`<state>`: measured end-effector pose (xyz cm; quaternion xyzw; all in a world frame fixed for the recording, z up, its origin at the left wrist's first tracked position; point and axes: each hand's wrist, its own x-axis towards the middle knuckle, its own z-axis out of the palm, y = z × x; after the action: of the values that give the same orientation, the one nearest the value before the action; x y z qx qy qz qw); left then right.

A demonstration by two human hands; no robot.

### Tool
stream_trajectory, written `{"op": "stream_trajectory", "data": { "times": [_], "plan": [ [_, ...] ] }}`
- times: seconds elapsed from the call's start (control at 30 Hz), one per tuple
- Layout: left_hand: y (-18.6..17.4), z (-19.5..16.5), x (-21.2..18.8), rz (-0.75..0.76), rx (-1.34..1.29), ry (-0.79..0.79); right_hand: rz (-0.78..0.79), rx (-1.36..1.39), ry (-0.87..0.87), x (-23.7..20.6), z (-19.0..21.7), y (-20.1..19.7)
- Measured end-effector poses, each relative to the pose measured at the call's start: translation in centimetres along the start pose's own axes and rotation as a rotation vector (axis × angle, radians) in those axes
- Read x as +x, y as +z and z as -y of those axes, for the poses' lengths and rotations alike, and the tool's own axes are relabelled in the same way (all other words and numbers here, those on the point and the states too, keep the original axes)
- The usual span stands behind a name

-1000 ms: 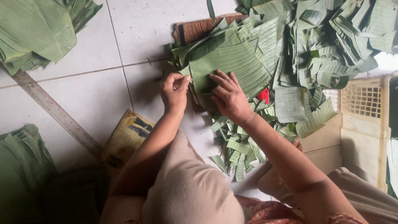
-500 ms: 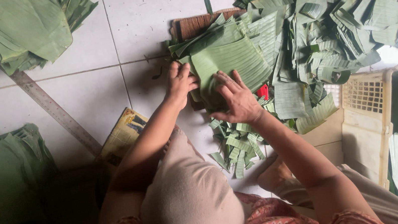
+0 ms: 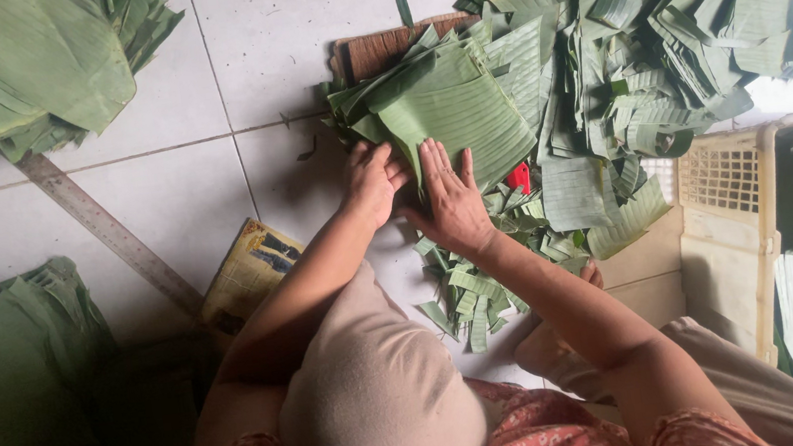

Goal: The person sits on the floor cutting banana leaves into uniform rectangles. They smooth each leaf, align it over a printed paper size guide on a wooden board, trim the edges with a small red knife, stack the cut leaves, and place finished stacks into plastic crates.

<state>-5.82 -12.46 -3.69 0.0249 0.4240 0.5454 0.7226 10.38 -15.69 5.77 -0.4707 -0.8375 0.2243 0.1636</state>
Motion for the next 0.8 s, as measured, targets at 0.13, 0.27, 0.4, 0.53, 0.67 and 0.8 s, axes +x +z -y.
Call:
{"op": "stream_trajectory", "data": {
  "times": [0.13,0.27,0.4,0.53,0.67,0.8],
  "plan": [
    [0.9,-0.5,-0.3,0.002,0.134,0.017,-0.002,0.194,0.154,0.3,-0.9,0.4],
    [0.6,-0.7,0.0,-0.011,0.263,0.06,-0.061,0.88,0.41,0.9,-3.2,-3.2],
    [-0.8,-1.2,0.0,-0.001,0.417,0.064,-0.074,0.835,0.835,1.3,-3.5,-9.8],
    [-1.2,-1.5,-0.5,0.017,0.462,0.038,-0.15,0.439,0.5,0.9,-1.0,-11.9],
    [-0.7,-1.3,-1.3,-0.024,0.469,0.056,-0.136,-0.092,-0.02,1.3,0.7,-6.9],
    [-0.9,-1.3,-1.8,-0.181,0.824,0.267,0.098,-0.286,-0.012,0.9,0.6,-1.0]
  ]
}}
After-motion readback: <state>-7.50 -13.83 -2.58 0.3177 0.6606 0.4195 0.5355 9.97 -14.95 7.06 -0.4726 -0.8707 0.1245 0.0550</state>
